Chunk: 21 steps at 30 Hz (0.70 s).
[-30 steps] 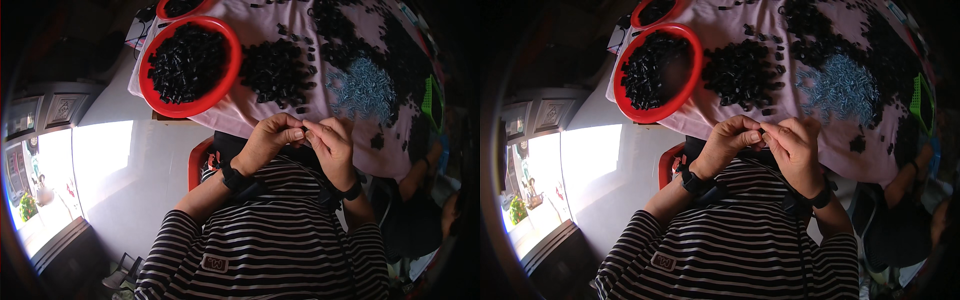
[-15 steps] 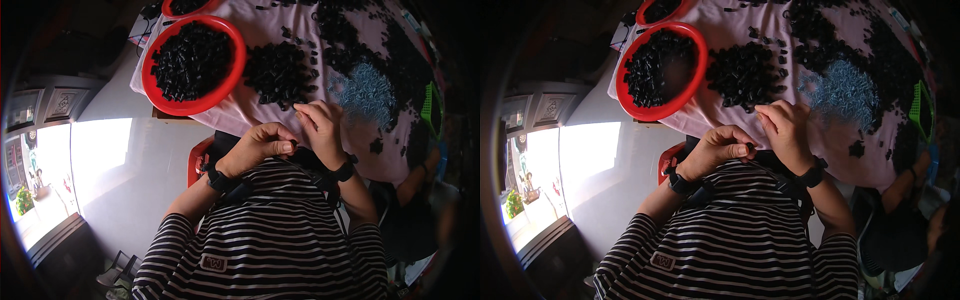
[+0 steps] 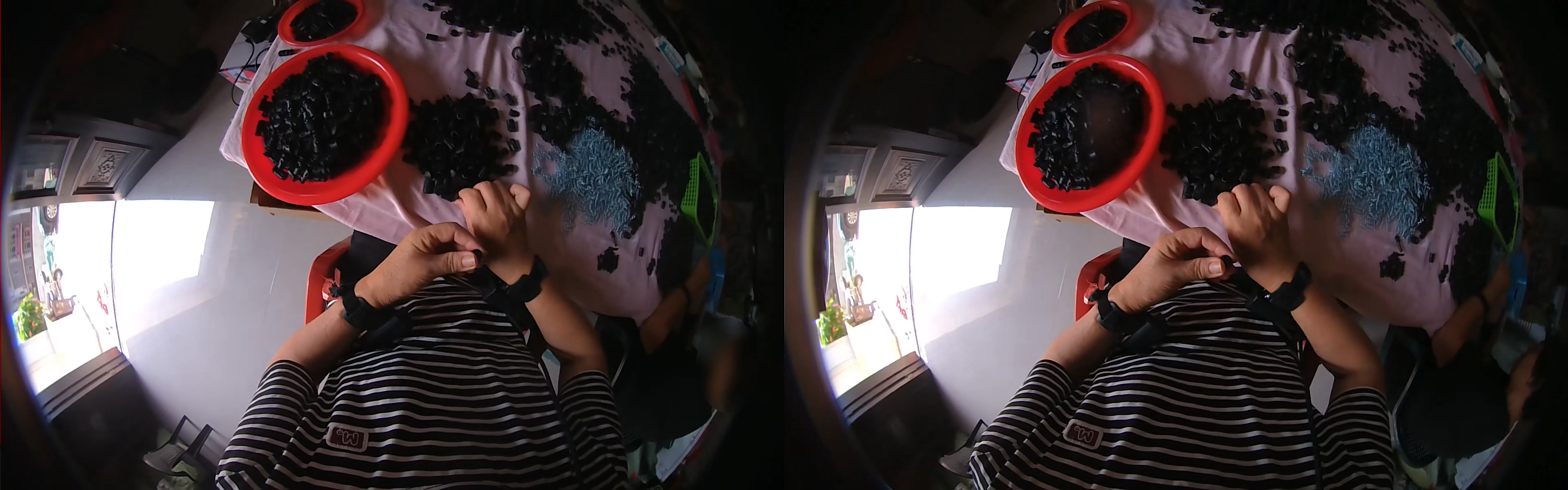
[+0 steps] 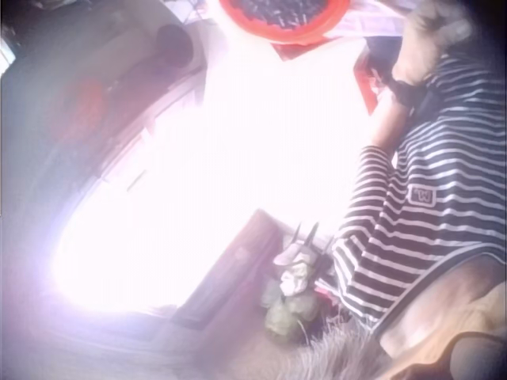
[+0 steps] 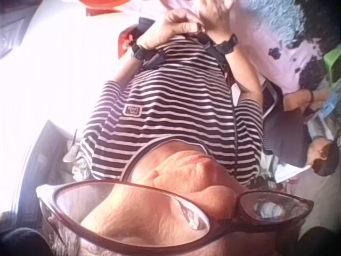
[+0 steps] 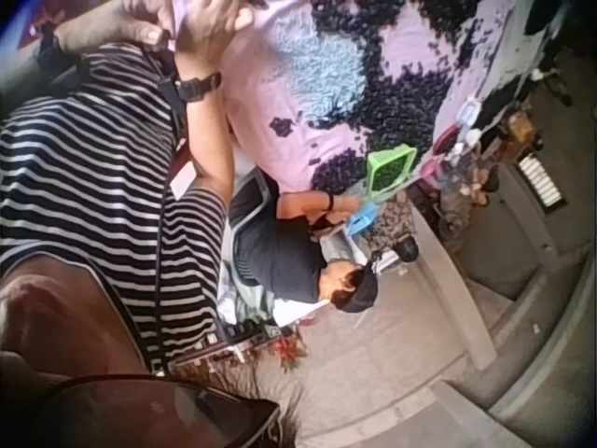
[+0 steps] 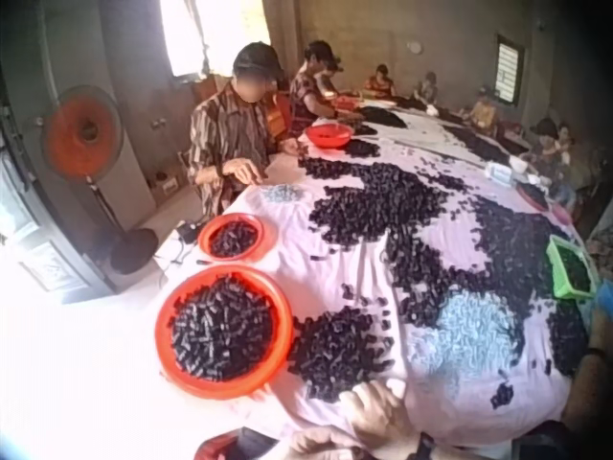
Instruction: Sorting and inspecting small black plastic components at a work table.
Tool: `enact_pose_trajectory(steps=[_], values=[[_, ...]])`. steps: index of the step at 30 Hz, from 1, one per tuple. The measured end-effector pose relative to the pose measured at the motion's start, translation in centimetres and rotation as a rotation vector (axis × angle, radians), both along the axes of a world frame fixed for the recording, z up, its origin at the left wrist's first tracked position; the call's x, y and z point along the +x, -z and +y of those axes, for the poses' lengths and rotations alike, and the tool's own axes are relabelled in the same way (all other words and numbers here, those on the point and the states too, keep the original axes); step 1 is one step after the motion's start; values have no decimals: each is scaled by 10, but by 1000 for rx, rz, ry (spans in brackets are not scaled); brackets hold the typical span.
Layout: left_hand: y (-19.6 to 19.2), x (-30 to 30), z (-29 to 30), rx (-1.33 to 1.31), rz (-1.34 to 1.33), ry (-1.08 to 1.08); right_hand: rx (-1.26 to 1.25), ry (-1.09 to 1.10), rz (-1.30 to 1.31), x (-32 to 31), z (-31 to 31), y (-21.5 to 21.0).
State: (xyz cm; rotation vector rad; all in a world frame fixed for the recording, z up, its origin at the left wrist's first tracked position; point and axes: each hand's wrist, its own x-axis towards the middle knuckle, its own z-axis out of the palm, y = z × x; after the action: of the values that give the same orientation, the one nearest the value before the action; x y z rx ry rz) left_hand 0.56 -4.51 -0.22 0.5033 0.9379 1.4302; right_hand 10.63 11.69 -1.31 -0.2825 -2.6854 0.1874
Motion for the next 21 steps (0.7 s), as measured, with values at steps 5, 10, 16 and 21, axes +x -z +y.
enact_pose_trajectory(steps=[5, 10, 16, 21], values=[[1, 0, 0, 14, -29, -10, 36, -15, -41, 2, 0, -3], [3, -2, -1, 15, -67, -26, 22, -40, -27, 6, 3, -3], [-1, -5, 2, -2, -27, -76, -302, 26, 76, 18, 9, -42], [-1, 0, 10, 33, 11, -98, -766, 75, 151, 35, 0, -68]])
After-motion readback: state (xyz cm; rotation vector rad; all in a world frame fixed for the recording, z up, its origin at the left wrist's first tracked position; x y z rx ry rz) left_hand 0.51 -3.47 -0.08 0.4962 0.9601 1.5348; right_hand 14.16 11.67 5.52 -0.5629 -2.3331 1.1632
